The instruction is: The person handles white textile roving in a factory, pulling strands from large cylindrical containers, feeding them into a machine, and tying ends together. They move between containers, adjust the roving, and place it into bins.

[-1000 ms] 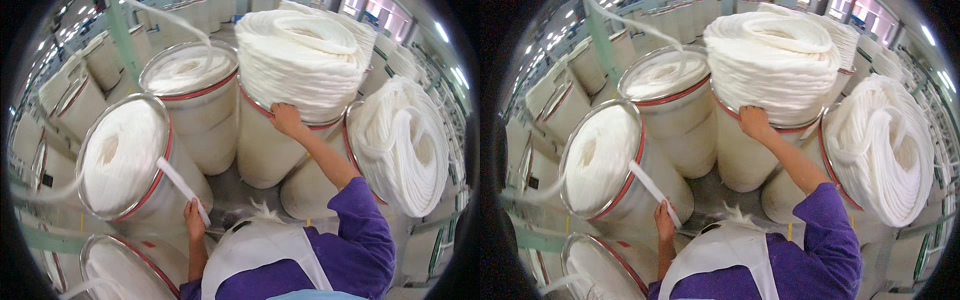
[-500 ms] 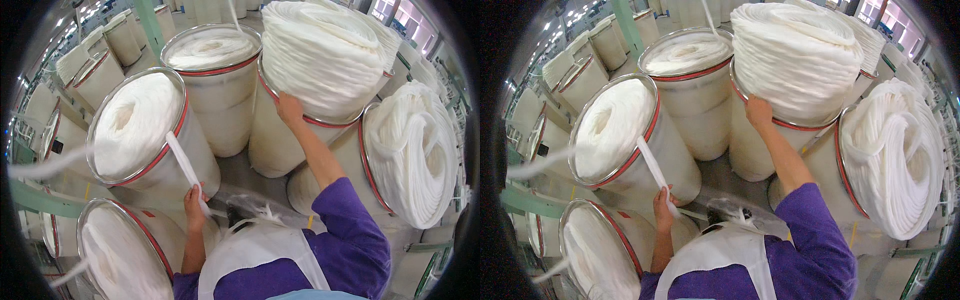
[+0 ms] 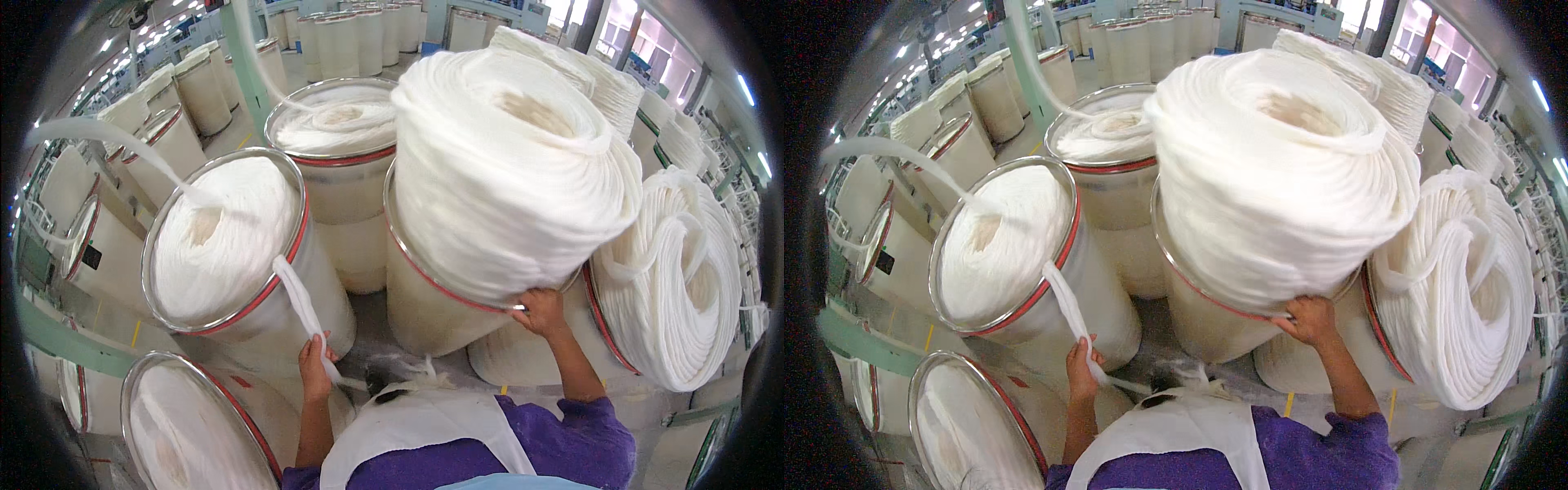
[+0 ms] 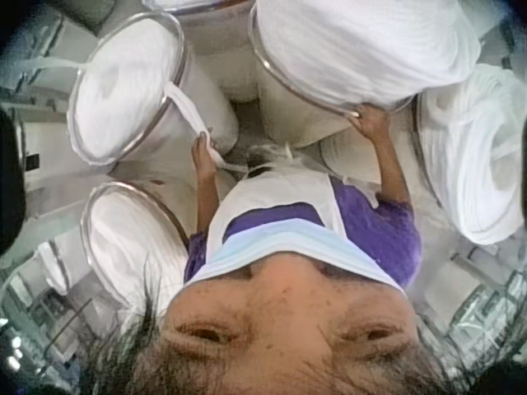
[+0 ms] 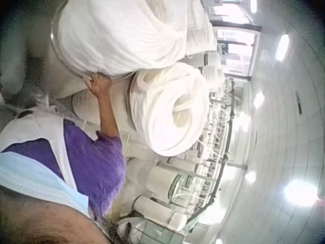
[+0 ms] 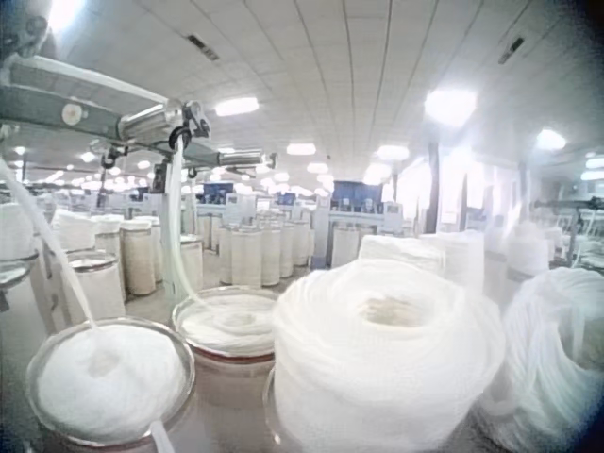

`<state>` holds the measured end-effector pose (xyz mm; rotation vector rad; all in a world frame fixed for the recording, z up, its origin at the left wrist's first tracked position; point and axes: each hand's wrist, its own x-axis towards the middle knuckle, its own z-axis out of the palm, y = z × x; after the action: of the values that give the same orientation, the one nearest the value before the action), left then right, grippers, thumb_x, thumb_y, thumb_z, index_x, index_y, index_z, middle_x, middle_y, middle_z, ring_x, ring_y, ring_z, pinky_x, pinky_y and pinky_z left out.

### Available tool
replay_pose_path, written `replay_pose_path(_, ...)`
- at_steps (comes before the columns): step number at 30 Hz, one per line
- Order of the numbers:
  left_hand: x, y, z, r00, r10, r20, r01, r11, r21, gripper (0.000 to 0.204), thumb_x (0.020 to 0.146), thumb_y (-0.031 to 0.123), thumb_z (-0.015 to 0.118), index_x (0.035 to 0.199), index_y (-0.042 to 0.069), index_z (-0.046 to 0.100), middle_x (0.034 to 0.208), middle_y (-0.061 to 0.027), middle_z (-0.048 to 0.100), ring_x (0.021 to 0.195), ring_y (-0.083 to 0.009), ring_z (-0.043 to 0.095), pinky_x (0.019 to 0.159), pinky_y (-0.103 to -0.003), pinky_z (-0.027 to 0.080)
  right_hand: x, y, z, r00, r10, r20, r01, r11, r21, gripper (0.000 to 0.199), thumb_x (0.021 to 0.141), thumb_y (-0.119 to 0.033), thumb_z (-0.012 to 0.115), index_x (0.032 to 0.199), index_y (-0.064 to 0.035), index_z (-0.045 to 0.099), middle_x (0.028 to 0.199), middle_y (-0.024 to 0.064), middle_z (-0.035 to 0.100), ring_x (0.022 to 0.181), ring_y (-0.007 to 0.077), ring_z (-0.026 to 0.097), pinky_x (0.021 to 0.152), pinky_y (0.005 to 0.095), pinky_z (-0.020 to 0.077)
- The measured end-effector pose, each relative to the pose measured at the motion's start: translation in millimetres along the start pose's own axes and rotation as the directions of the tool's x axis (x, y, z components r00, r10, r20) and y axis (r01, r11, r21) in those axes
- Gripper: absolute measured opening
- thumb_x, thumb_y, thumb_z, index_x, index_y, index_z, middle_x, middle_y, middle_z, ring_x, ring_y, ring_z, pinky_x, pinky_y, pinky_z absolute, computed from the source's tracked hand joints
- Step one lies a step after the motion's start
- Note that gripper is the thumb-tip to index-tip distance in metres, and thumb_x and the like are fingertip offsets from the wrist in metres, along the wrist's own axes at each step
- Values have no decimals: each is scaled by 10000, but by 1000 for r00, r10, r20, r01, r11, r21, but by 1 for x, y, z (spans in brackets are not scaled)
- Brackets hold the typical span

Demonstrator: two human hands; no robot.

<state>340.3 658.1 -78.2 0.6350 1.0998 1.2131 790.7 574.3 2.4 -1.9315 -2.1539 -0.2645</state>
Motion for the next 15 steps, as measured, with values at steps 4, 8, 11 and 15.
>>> replay_pose_path(4,13,1,-8,1000,-14,24,14,1000,20,391,967,321,505,1096,-41,582,644,-6,430,577,-133,439,581,-287,410,-39,14,-19,987,-159,0,158,986,-41,544,741,-622,597,893,-105,673,997,158,611,999,369,557,844,501,431)
replay_pose_path(8,22,0,-9,999,-29,-19,28,999,-38,401,963,333,510,1102,-37,578,660,2,433,601,-123,442,585,-279,405,-63,11,-34,989,-38,143,8,979,202,660,727,-631,643,1195,-167,605,1284,111,540,1234,364,437,1037,509,315)
replay_pose_path(11,19,-5,-9,1000,-2,-12,2,999,-39,370,953,329,514,1089,-6,592,674,9,433,606,-95,434,566,-250,384,-80,3,-41,996,-83,44,77,988,136,677,736,-595,675,1250,-171,557,1318,115,513,1257,356,425,1053,487,312)
replay_pose_path(15,3,-3,-14,993,114,-17,-112,989,93,371,951,334,515,1066,-6,610,690,-8,487,624,-102,476,572,-248,393,-82,4,-51,967,-151,203,100,965,242,546,758,-557,659,1092,-125,671,1226,146,577,1188,377,477,1009,474,350)
